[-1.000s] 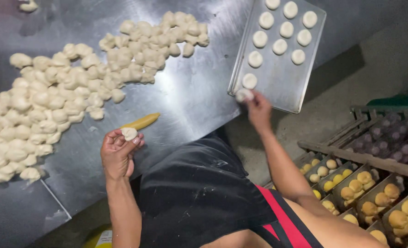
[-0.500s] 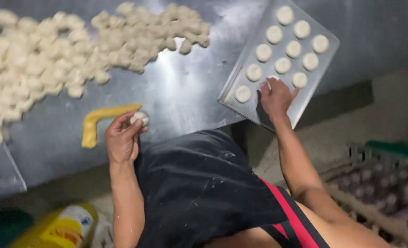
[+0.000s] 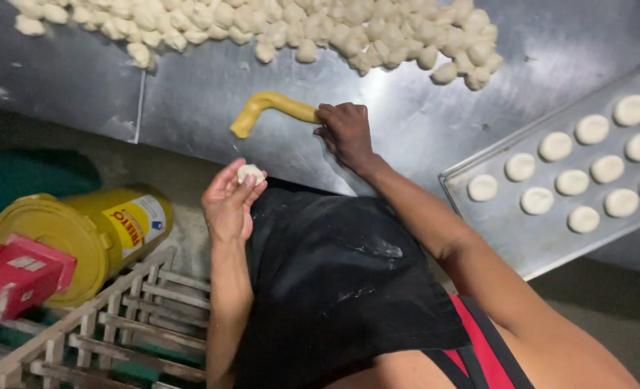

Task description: Apply glaze coating, separate dough pieces, mold into shapes, and line up prepared items onto baking sheets.

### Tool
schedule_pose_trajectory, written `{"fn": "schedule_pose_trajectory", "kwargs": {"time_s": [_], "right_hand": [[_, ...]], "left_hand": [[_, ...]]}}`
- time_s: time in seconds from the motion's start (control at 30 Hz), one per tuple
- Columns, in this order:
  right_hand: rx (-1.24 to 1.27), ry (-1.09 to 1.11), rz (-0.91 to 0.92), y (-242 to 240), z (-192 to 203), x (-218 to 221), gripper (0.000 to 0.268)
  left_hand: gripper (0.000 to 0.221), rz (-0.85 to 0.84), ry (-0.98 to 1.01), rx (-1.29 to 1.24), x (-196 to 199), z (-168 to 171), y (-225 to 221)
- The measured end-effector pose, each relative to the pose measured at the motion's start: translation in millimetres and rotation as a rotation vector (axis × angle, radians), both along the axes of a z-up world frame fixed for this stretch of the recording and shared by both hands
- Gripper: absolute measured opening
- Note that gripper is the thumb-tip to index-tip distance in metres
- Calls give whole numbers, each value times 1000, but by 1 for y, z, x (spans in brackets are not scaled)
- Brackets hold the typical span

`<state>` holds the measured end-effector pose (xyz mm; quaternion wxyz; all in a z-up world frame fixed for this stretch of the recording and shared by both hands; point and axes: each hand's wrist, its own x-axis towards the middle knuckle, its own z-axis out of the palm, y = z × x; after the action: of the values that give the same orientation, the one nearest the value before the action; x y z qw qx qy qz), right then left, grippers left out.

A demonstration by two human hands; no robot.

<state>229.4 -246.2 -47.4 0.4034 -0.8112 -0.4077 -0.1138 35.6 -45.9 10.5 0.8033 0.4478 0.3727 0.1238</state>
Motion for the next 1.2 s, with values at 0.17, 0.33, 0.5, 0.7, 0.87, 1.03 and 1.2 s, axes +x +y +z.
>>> {"fn": "schedule_pose_trajectory", "kwargs": {"time_s": [0.17, 0.33, 0.5, 0.7, 0.87, 1.03, 1.2], "right_hand": [[-54, -55, -30, 18, -16, 4, 28], [-395, -77, -68, 8, 5, 1, 16], [-107, 807, -453, -29, 50, -14, 22], [488, 1065, -413, 2, 84, -65, 35], [331, 759, -593, 14, 98, -70, 25], [890, 1334, -394, -19, 115, -76, 44], [74, 434, -707, -55, 102, -93, 33]], "left_hand": [[40, 32, -42, -24, -18, -3, 31], [33, -114, -25, -74, 26, -11, 68], [23, -354, -155, 36, 83, -34, 90], [34, -705, -233, -4, 142, -66, 36], [44, -980, -348, -89, 146, -12, 2], [41, -1189, -228, -220, 157, 18, -14], [34, -1182, -204, -104, 167, 43, -60]]}}
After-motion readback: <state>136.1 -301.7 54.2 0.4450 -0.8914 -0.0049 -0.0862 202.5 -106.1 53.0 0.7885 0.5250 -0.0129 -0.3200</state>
